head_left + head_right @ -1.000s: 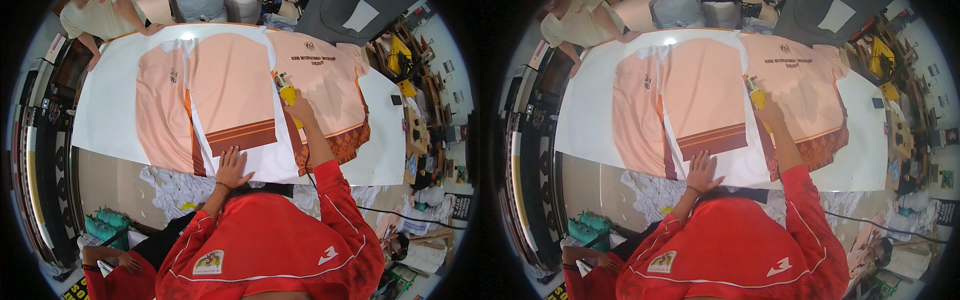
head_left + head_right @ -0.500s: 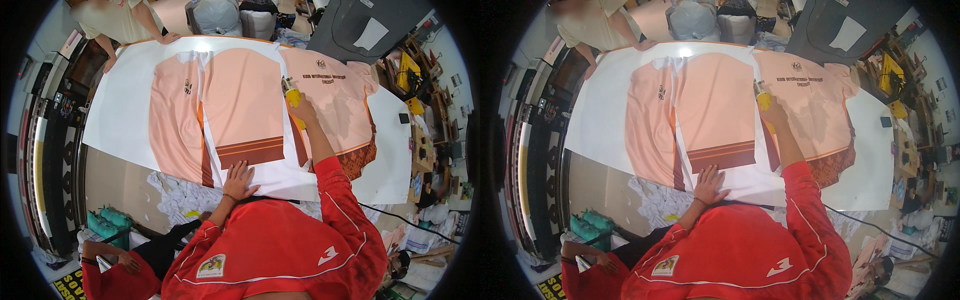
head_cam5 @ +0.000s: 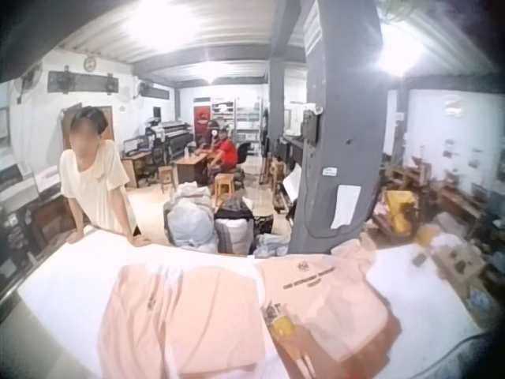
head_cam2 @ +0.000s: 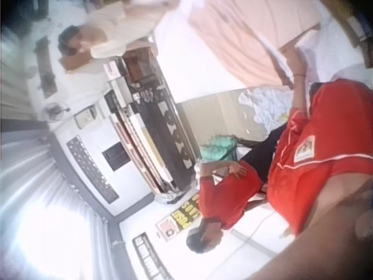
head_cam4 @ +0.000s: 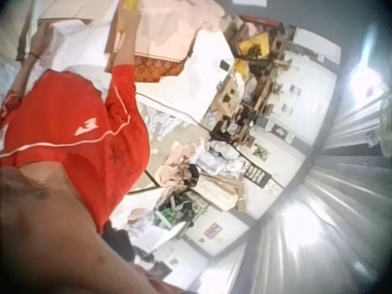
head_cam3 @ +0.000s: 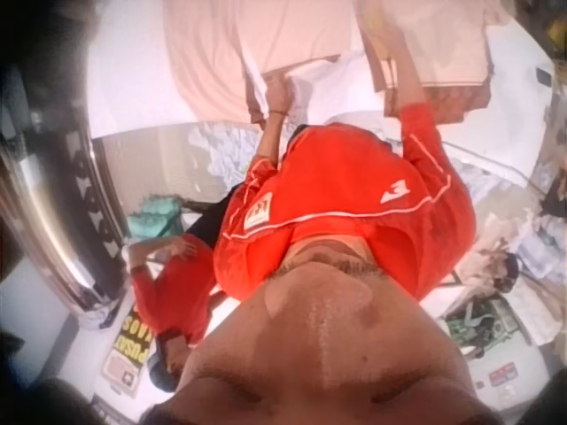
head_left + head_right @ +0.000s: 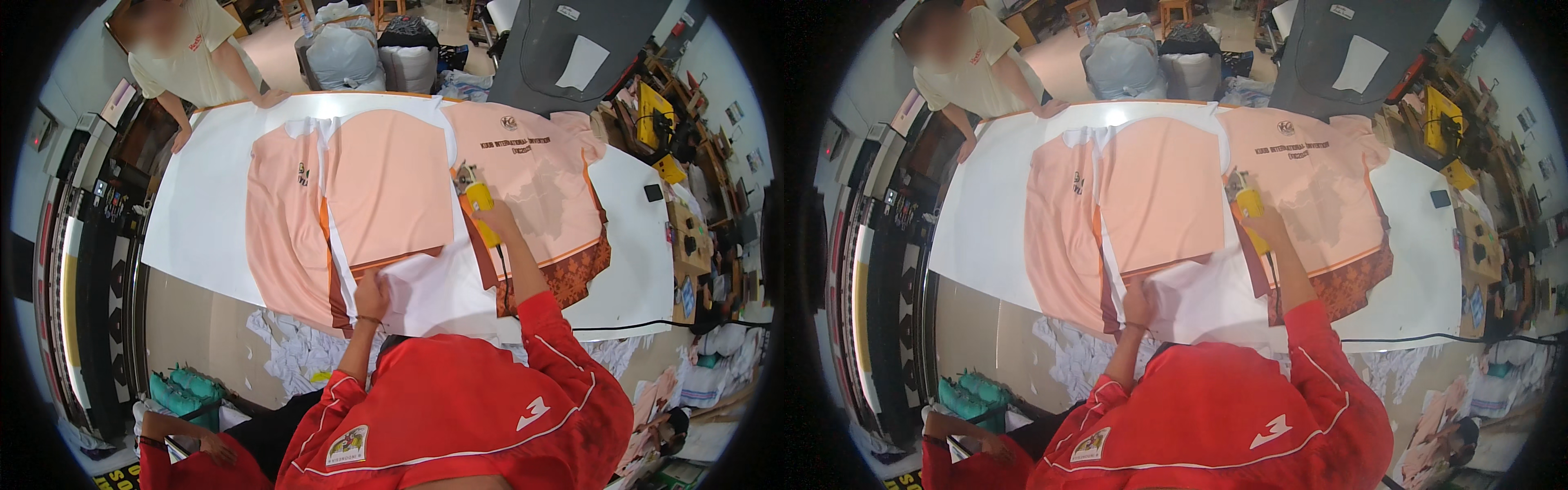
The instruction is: The person uses a yellow electric fabric cutter to cut a large piece of light pink fabric laid on a white table. They smooth the fabric, cut along the edges of a printed pattern, and remove the excess material. The person repeats this process for multiple sections of the fabric.
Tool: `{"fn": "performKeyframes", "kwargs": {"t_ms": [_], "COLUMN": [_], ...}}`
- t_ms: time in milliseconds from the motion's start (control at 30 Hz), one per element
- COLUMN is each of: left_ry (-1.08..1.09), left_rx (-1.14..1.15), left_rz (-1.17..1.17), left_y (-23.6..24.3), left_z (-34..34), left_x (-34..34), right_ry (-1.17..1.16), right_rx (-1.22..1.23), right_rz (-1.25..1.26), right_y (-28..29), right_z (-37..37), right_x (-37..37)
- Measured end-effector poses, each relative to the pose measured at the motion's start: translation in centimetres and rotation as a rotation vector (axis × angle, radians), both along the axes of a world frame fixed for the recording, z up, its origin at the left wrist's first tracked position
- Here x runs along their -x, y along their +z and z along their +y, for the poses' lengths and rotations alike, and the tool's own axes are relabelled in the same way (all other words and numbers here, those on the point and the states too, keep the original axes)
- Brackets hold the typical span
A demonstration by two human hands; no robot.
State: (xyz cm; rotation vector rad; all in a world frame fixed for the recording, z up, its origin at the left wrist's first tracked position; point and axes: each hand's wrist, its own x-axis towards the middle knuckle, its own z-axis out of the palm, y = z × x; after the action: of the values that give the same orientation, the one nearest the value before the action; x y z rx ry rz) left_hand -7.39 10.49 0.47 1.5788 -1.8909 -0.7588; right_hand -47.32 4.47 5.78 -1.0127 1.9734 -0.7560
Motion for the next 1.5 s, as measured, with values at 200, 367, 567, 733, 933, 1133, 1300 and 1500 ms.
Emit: {"fn": "performKeyframes", "kwargs": {"t_ms": [200, 367, 567, 733, 933, 1133, 1300, 1500], "left_ry": [0.293, -0.146, -0.222, -0.574, -0.522, -0.329, -0.31, -0.468], "left_rx": [0.129, 0.046, -0.143, -0.556, -0.02, -0.014, -0.043, 0.064], "left_rz": [0.275, -0.558, -0.805, -0.782, -0.403, -0.706, -0.668, -0.324], "left_y": [0.5, 2.2, 2.9, 6.1, -4.9, 2.1, 2.1, 0.0], "left_z": [-12.1, -13.0, -6.1, -0.8, -8.7, -9.4, -4.8, -0.6], "left_x": [-2.9, -2.0, 0.6, 2.4, 0.2, 1.1, -1.2, 1.6], "right_ry": [-0.134, -0.255, -0.323, -0.403, -0.432, -0.453, -0.504, -0.513], "right_rx": [0.05, 0.191, 0.227, 0.245, 0.269, 0.285, 0.269, 0.187], "right_rz": [-0.482, -0.28, -0.011, 0.008, -0.061, -0.003, -0.001, 0.168], "right_y": [2.2, 1.2, -0.4, -0.3, 0.9, -1.1, -1.1, 1.0], "right_z": [9.4, 16.4, 23.2, 29.2, 30.8, 32.8, 34.8, 35.1], "right_x": [-1.2, -1.1, 1.6, 6.4, 5.7, 3.1, 2.3, 0.4]}}
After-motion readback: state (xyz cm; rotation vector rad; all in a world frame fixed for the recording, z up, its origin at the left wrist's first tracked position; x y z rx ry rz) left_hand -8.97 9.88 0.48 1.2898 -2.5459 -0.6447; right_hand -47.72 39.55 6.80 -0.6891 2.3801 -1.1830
